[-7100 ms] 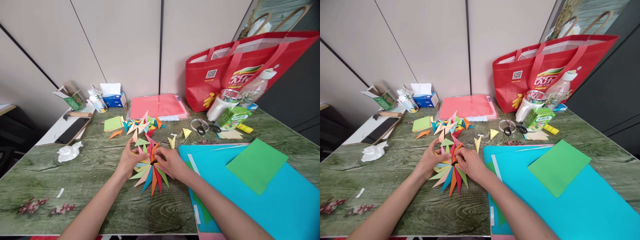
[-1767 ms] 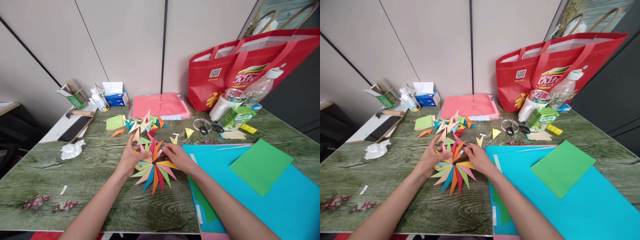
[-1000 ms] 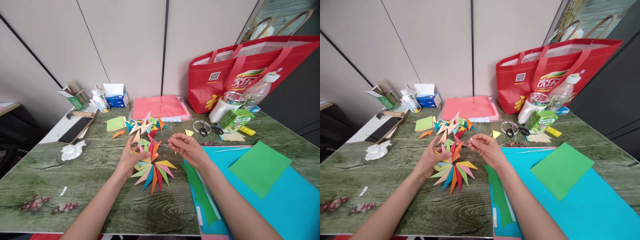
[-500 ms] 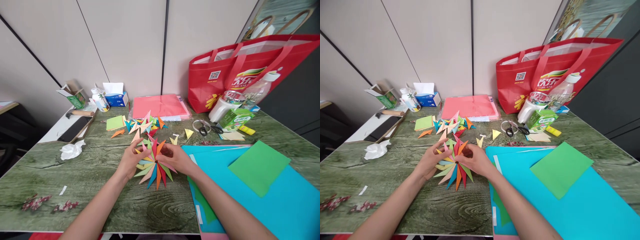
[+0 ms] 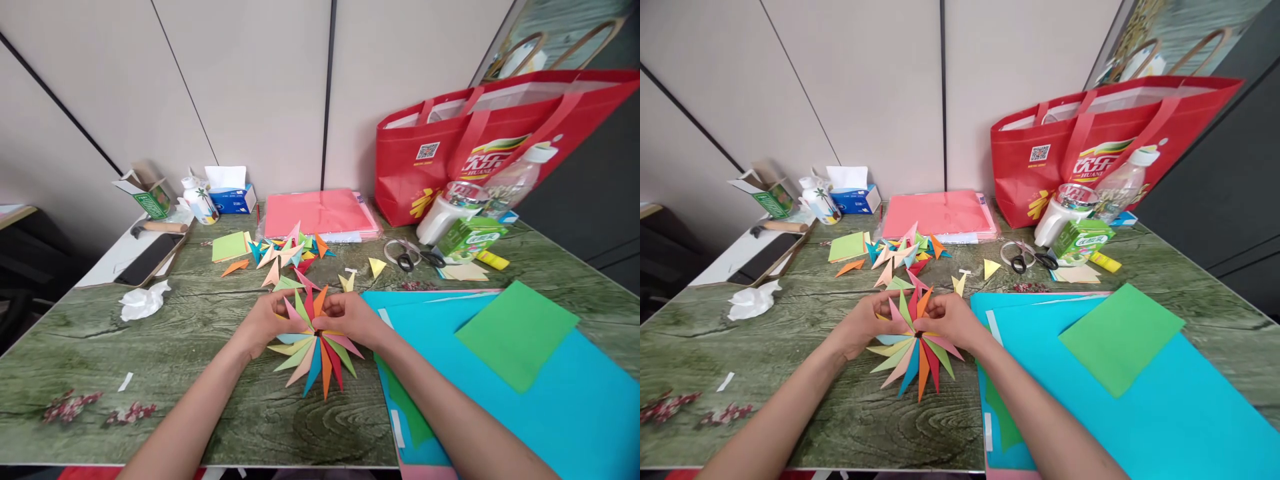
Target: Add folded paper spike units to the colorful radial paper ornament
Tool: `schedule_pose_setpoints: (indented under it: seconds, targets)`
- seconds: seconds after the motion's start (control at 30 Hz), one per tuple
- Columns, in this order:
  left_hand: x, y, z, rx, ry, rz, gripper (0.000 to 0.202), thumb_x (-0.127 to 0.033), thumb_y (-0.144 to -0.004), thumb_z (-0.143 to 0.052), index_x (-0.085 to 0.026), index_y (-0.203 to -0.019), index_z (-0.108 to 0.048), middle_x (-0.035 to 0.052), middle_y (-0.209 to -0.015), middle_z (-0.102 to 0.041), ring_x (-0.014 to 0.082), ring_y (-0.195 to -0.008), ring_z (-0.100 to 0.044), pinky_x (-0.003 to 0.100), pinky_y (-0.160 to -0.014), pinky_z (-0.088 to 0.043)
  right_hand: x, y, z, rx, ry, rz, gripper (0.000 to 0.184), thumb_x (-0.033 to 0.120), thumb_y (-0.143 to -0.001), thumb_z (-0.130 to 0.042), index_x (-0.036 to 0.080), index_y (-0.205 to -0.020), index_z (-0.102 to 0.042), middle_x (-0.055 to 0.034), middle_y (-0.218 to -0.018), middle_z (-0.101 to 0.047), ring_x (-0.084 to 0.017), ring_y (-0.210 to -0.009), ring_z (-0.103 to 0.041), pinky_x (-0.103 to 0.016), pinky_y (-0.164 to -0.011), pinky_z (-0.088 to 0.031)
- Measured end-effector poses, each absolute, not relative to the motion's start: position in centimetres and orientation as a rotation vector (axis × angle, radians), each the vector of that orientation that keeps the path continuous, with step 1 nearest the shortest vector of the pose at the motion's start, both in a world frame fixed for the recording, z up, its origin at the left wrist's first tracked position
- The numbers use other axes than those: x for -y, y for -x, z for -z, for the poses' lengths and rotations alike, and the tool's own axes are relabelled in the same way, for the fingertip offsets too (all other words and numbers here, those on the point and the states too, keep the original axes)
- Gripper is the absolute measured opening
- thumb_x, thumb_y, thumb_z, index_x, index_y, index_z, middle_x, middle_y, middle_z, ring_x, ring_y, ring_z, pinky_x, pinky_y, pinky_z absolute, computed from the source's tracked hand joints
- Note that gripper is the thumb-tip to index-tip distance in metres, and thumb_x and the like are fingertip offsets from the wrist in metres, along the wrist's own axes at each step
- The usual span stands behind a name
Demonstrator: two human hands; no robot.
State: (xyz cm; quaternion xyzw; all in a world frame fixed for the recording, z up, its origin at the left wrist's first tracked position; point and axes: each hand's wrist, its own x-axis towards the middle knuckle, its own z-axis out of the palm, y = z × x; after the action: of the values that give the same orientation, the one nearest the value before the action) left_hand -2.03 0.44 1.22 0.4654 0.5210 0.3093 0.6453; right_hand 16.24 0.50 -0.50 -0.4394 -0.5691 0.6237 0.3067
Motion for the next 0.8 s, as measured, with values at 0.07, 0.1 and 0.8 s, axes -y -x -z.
schedule_pose_setpoints:
  seconds: [0.07,0.1,0.8]
  targets:
    - [-0.4,1.9,-1.0,-1.181,-1.064,-0.716,0.079,-0.017,-0.045,-0.080,-0.013,-0.118,-0.051,0.0033,-0.067,-0.068,0.0161,-0.060,-0.062,0.026,-0.059,-0.046,-0.5,-16.2,0.6,1.484,1.174,-1.667,0.025,0.035,-0.059,-0.071,0.013,-0.068,-0.064,-0.0028,-0.067,-0.066,-0.015,-0.060,-0.059,-0.024,-0.053,-0.044]
    - [-0.3,1.8,-0.9,-1.177,-1.066,-0.721,0.079,-0.017,-0.045,-0.080,-0.013,-0.118,-0.051,0.0032,-0.067,-0.068,0.0159,-0.060,-0.062,0.026,-0.059,-0.046,-0.5,-16.2,0.6,1.479,1.179,-1.670,0.025,0.034,-0.058,-0.072,0.013,-0.068,-0.064,-0.0028,-0.066,-0.066,-0.015,-0.059,-0.059,-0.024,-0.053,-0.044]
    - [-0.9,3.4,-2.3,-1.073,-1.136,-0.586,0.054,-0.026,-0.057,-0.075,-0.017,-0.109,-0.061,0.0017,-0.062,-0.063,0.0124,-0.055,-0.056,0.021,-0.052,-0.041,-0.2,-16.3,0.3,1.629,0.951,-1.700,0.033,0.034,-0.060,-0.073,0.016,-0.082,-0.056,-0.0018,-0.078,-0.064,-0.017,-0.073,-0.061,-0.027,-0.064,-0.048]
